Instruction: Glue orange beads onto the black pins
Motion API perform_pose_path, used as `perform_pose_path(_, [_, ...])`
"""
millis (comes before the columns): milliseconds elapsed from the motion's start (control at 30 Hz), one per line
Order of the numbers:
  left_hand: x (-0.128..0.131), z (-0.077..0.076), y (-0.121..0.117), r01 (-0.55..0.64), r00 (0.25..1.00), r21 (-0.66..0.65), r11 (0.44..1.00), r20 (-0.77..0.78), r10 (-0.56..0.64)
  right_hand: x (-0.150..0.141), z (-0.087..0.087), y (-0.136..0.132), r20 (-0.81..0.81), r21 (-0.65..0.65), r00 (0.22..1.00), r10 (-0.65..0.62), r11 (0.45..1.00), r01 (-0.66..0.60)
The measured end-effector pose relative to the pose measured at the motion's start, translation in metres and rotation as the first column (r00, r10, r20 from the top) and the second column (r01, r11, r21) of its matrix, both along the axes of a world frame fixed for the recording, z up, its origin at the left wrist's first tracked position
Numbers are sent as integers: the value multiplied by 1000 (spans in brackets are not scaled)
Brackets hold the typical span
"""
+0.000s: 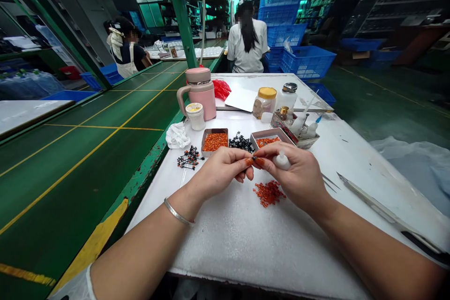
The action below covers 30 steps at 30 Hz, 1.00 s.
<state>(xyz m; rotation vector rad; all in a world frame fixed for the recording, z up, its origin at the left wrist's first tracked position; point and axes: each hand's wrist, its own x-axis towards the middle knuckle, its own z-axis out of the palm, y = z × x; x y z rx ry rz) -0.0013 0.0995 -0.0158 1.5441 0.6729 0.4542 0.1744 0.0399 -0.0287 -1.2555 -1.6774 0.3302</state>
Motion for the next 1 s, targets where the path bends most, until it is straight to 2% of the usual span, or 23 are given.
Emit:
perform_pose_path(133, [1, -1, 0, 39, 999, 0, 999, 20, -39, -2, 2, -1, -42, -45, 999, 8, 999, -10])
perform_pose_path(200, [1, -1, -1, 39, 999, -25, 999, 29, -38, -3, 3, -2, -198, -118, 980, 11, 992, -35])
perform_pose_path(267, [0, 1, -1, 16, 999, -56, 998, 32, -14, -3, 5, -3, -403, -186, 915, 4, 979, -86])
perform_pose_path(333, [0, 2, -2, -14, 999, -80, 997, 43, 18, -2, 7, -3, -514, -206, 858, 3, 970, -127])
perform_pose_path(433, [-1, 5, -3, -33, 994, -122, 992, 99, 45, 4, 10, -2, -485, -164, 874, 37, 978, -132])
perform_pose_path(633, [-4, 5, -3, -40, 981, -222, 974, 179, 80, 23, 22, 1, -202, -169, 979, -10, 985, -25])
perform_pose_path(800, [-6, 6, -2, -60, 969, -237, 970, 219, 113, 35, 31, 0, -326, -182, 945, 10, 980, -74])
perform_pose_path(933, [-6, 9, -3, -46, 970, -245, 968, 221, 102, 39, 33, -5, -378, -132, 913, -153, 985, 111])
perform_pose_path(1000, [-6, 10, -4, -33, 971, -246, 969, 222, 89, 37, 34, -7, -423, -79, 891, -165, 986, 145])
